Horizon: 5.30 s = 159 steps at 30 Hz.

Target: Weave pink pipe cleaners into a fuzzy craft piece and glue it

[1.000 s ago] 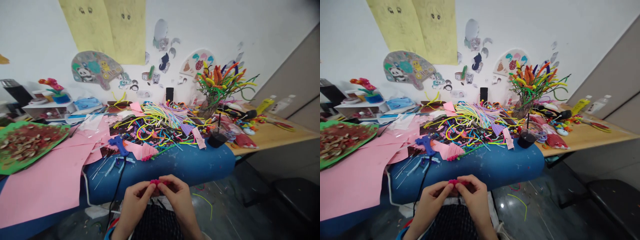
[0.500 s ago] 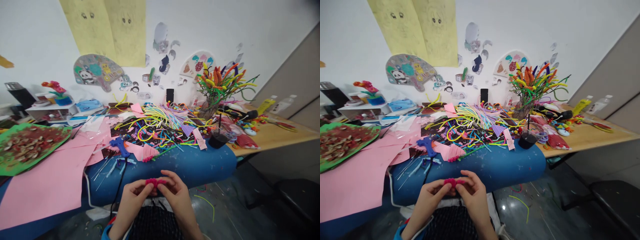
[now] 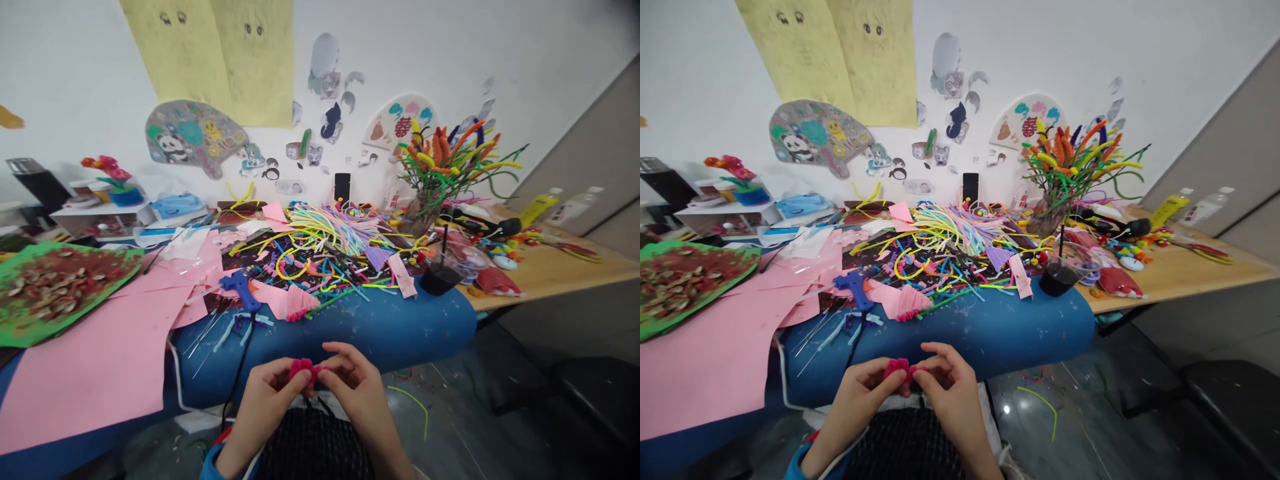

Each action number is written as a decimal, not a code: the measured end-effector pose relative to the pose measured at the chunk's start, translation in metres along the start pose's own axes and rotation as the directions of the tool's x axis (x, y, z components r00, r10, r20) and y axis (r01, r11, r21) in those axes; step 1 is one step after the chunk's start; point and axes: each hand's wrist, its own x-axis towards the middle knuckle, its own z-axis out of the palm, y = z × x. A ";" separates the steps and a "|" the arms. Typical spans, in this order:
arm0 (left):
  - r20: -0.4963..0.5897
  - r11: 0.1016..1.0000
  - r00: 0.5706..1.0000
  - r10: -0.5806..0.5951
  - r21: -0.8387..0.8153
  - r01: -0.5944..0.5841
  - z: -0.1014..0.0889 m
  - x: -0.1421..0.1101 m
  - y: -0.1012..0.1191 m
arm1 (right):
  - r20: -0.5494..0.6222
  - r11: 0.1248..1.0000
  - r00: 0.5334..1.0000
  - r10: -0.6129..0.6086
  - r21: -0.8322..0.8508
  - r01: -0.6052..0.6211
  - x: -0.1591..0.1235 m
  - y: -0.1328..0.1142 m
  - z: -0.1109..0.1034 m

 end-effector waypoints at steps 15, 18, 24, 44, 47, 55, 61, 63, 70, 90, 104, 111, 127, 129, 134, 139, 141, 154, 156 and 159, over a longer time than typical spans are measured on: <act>0.138 0.984 0.990 0.040 0.165 -0.063 0.001 -0.003 0.000 | -0.046 0.967 0.998 0.034 0.252 -0.021 0.005 0.009 0.008; 0.118 0.991 0.993 0.030 0.128 -0.045 0.003 -0.001 0.000 | -0.129 0.982 0.992 -0.008 0.188 0.033 0.002 0.012 0.011; 0.060 0.995 0.998 0.025 0.096 -0.030 -0.002 0.004 -0.002 | -0.190 0.983 0.982 0.004 0.182 0.031 0.001 0.016 0.011; -0.061 0.999 0.997 0.052 0.016 -0.051 0.003 0.006 -0.011 | -0.174 0.995 0.980 -0.094 0.008 0.097 -0.006 0.007 0.014; -0.099 0.998 0.993 0.061 -0.010 -0.062 0.003 0.005 -0.013 | -0.163 0.994 0.980 -0.113 -0.022 0.111 -0.007 0.006 0.015; -0.092 0.997 0.995 0.042 -0.066 -0.048 0.004 0.003 -0.010 | -0.171 0.984 0.971 -0.165 -0.089 0.152 -0.005 0.012 0.016; -0.109 0.995 0.993 0.040 -0.086 -0.049 0.006 0.002 -0.008 | -0.159 0.964 0.955 -0.251 -0.134 0.231 -0.010 0.014 0.018; -0.134 0.995 0.990 0.046 -0.082 -0.058 0.006 0.001 -0.011 | -0.146 0.954 0.946 -0.288 -0.124 0.272 -0.012 0.014 0.019; -0.268 0.995 0.959 0.091 -0.021 -0.100 0.002 0.001 -0.016 | -0.017 0.870 0.887 -0.461 -0.208 0.448 -0.008 0.012 0.019; 0.043 0.971 0.987 0.157 0.173 -0.163 -0.006 0.006 -0.006 | 0.032 0.969 0.988 -0.150 -0.192 0.153 0.005 0.005 0.006; -0.085 0.999 0.996 0.041 0.021 -0.039 -0.011 0.006 -0.004 | -0.010 0.997 0.999 0.034 0.068 -0.033 0.009 0.013 0.004; -0.120 0.987 0.981 0.149 0.079 -0.140 -0.008 0.005 -0.004 | 0.043 0.995 0.998 0.037 0.087 -0.041 0.005 0.006 0.011; -0.133 0.982 0.974 0.186 0.054 -0.180 -0.002 0.007 -0.010 | -0.006 0.991 1.000 0.028 0.134 -0.026 0.002 0.013 0.015; -0.159 0.978 0.965 0.207 0.073 -0.197 0.001 0.009 -0.012 | -0.005 0.991 1.000 0.022 0.129 -0.022 0.004 0.013 0.014; -0.057 0.914 0.946 0.319 0.283 -0.291 0.009 0.015 -0.002 | -0.026 0.987 1.000 -0.017 0.159 0.021 0.016 0.013 0.008; 0.196 0.620 0.863 0.465 0.624 -0.476 0.003 0.035 0.012 | -0.014 0.993 1.000 -0.023 0.117 0.024 0.038 0.009 -0.003; 0.261 0.501 0.823 0.505 0.688 -0.525 -0.003 0.050 0.011 | -0.037 0.994 0.999 -0.036 0.097 0.039 0.047 0.008 -0.007; 0.367 0.210 0.789 0.492 0.830 -0.517 -0.036 0.119 0.006 | -0.063 0.993 0.992 -0.112 0.020 0.114 0.108 0.006 -0.015; 0.373 0.202 0.778 0.505 0.826 -0.527 -0.038 0.122 0.007 | -0.033 0.991 0.991 -0.131 -0.006 0.131 0.117 0.006 -0.012; 0.361 0.208 0.773 0.522 0.825 -0.526 -0.041 0.126 0.007 | 0.007 0.983 0.984 -0.178 -0.040 0.178 0.129 0.007 -0.005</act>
